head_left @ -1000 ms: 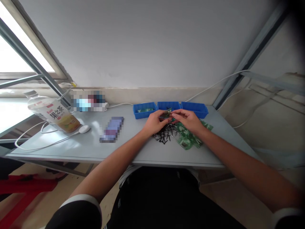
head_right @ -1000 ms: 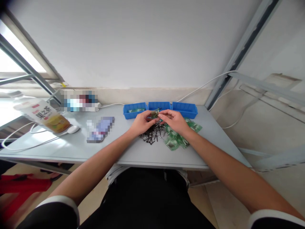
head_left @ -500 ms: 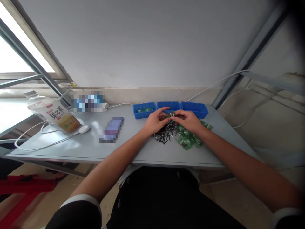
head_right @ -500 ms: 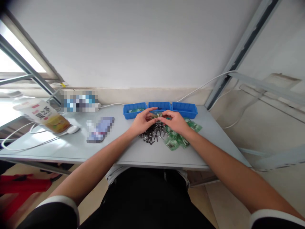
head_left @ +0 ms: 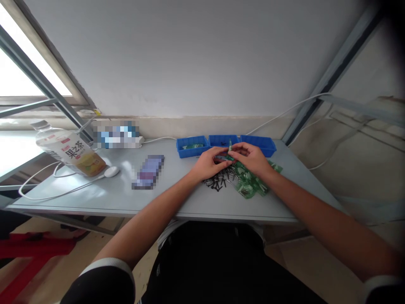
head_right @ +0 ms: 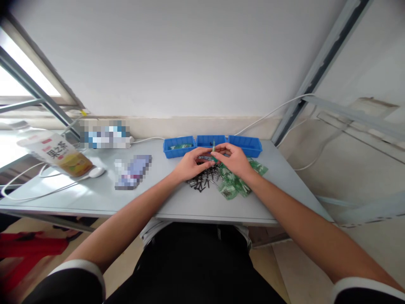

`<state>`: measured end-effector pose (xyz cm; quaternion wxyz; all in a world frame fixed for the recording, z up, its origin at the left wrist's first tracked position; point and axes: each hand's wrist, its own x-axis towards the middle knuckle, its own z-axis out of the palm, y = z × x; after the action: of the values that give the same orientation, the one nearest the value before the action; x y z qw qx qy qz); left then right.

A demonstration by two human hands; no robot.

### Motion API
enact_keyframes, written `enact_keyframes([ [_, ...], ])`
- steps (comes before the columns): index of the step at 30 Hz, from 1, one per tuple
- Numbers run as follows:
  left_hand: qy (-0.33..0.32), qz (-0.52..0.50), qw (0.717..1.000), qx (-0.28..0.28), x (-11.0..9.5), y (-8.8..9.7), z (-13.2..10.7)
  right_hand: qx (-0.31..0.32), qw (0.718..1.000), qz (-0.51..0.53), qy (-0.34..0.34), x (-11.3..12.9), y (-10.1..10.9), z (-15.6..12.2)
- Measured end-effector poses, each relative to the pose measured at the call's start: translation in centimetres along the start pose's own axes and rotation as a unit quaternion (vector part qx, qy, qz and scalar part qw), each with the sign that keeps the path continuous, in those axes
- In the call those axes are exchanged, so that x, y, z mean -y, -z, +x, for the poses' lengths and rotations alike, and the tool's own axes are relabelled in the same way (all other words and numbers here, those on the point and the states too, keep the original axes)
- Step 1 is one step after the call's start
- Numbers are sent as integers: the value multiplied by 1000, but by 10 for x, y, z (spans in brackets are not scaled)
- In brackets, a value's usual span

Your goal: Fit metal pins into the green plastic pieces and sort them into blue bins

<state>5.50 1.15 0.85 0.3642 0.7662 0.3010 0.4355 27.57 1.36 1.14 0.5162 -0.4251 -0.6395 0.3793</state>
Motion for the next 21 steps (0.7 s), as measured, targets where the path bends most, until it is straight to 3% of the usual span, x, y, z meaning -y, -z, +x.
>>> enact_keyframes([
  [5,28,19,999,-42,1,1,1,31,999,16,-2,10,-4,-6],
  [11,45,64,995,-65,-1,7,4,-10,999,17,26,5,-3,-3],
  [14,41,43,997,-58,1,6,3,-19,999,-4,35,4,-1,-2],
  [21,18,4,1000,-12,1,4,1,48,998,-26,13,3,-1,-4],
])
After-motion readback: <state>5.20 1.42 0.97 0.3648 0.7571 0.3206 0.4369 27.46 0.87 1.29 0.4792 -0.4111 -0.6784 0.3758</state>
